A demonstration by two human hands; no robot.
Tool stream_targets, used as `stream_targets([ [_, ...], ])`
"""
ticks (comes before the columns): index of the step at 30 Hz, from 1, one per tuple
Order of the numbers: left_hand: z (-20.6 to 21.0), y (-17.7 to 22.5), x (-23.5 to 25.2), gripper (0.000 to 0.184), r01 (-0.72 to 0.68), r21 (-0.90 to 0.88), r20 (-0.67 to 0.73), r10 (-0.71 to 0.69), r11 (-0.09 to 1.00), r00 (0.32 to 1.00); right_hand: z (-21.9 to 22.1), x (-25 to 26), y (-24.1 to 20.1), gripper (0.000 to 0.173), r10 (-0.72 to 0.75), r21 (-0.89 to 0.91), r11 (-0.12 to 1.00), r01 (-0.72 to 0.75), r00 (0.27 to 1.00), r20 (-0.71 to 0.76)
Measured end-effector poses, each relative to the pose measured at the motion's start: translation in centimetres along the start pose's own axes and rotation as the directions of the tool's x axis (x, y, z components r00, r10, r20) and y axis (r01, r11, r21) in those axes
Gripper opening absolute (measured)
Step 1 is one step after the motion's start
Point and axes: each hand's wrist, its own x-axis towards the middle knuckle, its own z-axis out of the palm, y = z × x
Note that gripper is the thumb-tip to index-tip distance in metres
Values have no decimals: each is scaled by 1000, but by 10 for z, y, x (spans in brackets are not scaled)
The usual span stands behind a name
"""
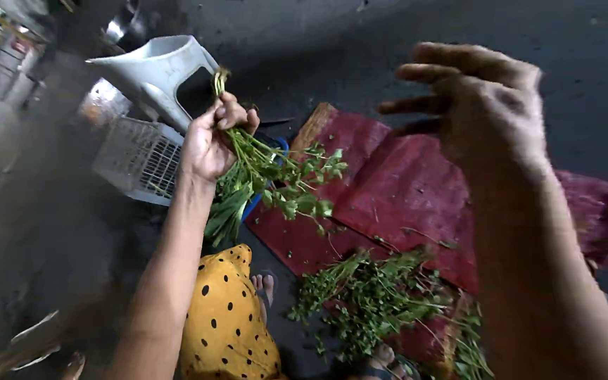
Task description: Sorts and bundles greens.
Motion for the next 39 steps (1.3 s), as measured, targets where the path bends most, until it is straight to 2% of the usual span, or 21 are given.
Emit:
stream_targets([
  [2, -5, 5, -5, 38, -40, -93, -13, 39, 995, 999, -11, 1, 0, 28, 18, 66, 998, -13, 996, -82],
  [4, -11, 5, -6, 36, -69, -101, -29, 67, 992, 997, -14, 3, -2, 23, 12, 139, 990, 4, 993, -118],
  [7, -18, 4, -2, 34, -53, -129, -1, 53, 990, 999, -9, 4, -4, 28, -36, 160, 986, 51, 995, -92],
  [10, -23, 1, 2, 34, -40, -93, 46, 45, 995, 998, -2, 0, -1, 47, -112, 87, 990, 108, 993, 41],
  [12, -27, -2, 4, 35, -36, -56, 27, 38, 998, 999, 5, -1, -1, 56, -152, 39, 988, 148, 981, 124],
  [17, -25, -12, 4, 35, 5, -23, -147, -8, 1000, 989, 31, 2, -7, 68, -208, -187, 952, 241, 962, 179],
  [22, -24, -21, 3, 39, 59, 7, -228, -56, 998, 972, 44, 0, -2, 63, -228, -380, 874, 303, 946, 230],
  [25, -26, -25, 5, 40, 111, 30, -227, -101, 993, 969, 51, 2, 1, 63, -230, -432, 842, 323, 939, 254],
  [28, -25, -28, 7, 39, 99, 71, -287, -74, 993, 955, 57, 2, 3, 52, -210, -457, 843, 283, 956, 206],
  [32, -25, -28, 9, 35, 4, 8, -460, 0, 1000, 888, 54, 3, 11, 39, -247, -394, 871, 293, 955, 163],
  [36, -28, -20, 11, 31, -141, 15, -603, 121, 990, 788, 54, -16, 15, 41, -379, -106, 912, 395, 914, 144],
  [37, -30, -17, 11, 32, -172, 14, -621, 144, 985, 770, 59, -21, 13, 41, -407, -65, 905, 420, 901, 151],
  [39, -34, -12, 11, 32, -240, 5, -642, 187, 971, 744, 73, -31, 9, 34, -486, -91, 854, 512, 848, 210],
])
